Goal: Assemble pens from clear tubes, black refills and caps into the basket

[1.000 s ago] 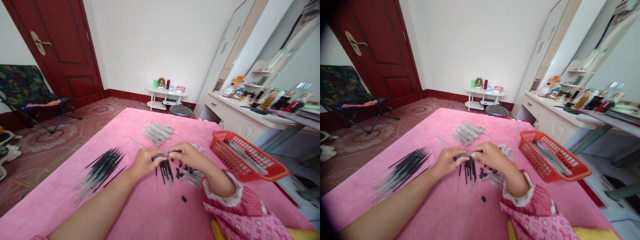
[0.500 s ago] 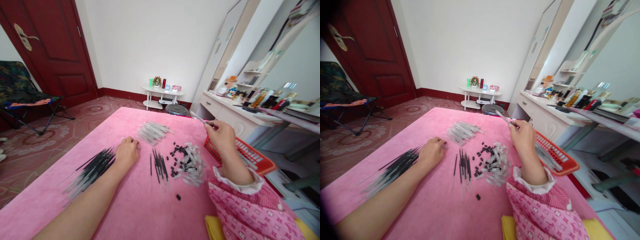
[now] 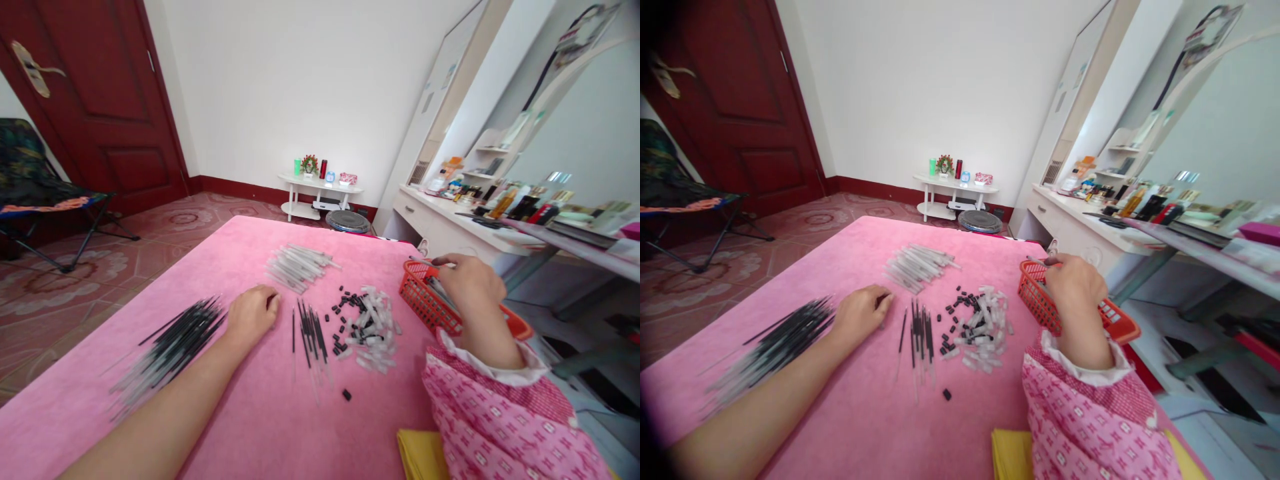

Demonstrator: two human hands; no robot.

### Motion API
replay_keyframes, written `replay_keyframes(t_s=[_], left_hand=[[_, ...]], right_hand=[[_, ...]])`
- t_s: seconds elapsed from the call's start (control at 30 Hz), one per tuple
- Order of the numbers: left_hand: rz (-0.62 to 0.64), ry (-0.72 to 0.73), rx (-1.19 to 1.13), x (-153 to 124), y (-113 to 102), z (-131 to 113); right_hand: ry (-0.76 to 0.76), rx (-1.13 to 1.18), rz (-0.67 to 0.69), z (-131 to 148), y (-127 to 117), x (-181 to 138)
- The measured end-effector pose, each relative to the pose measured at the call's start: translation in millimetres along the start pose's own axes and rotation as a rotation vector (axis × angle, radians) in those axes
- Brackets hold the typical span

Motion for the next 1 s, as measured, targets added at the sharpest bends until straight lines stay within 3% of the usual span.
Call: replay_keyframes(t_s=[0.13,0.33,0.53,0.63,0.7,0.77,0.9,1.0], left_hand=[[-0.015,-0.023,0.010,0,1,3],[-0.019,-0.004,0.013,1,3,5],[-0.013,-0.003,0.027,1,3,5],[-0.012,-0.017,0.027,1,2,4],[-0.018,-0.016,0.013,1,2,4],[-0.019,-0.003,-0.017,2,3,4],[-0.052,0.025,-0.069,3,3,6],[-0.110,0.039,-0.095,4,1,9]], right_hand=[[0.015,-0.047,0.065,-6,8,6],[-0.042,-0.056,0.079,-7,11,8],[-0.146,-0.078,0.197,-8,25,11],[-0.181,-0.076,0.115,-2,18,10],[-0.236,-0.044,0.026,14,10,3],[-0.384,0.046,0.001,44,9,-13],[-0.813,0.272,0.170,122,30,-75],[-0.986,0.267,0.258,158,48,-119]])
Point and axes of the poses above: each hand's wrist, its own x-axis towards the middle knuckle, its own y-axis out of the palm, z = x × y, the point moved 7 cm from there along x, towards the middle knuckle, and after that the axes turned 10 degrees about -x, right-handed, at the moved point
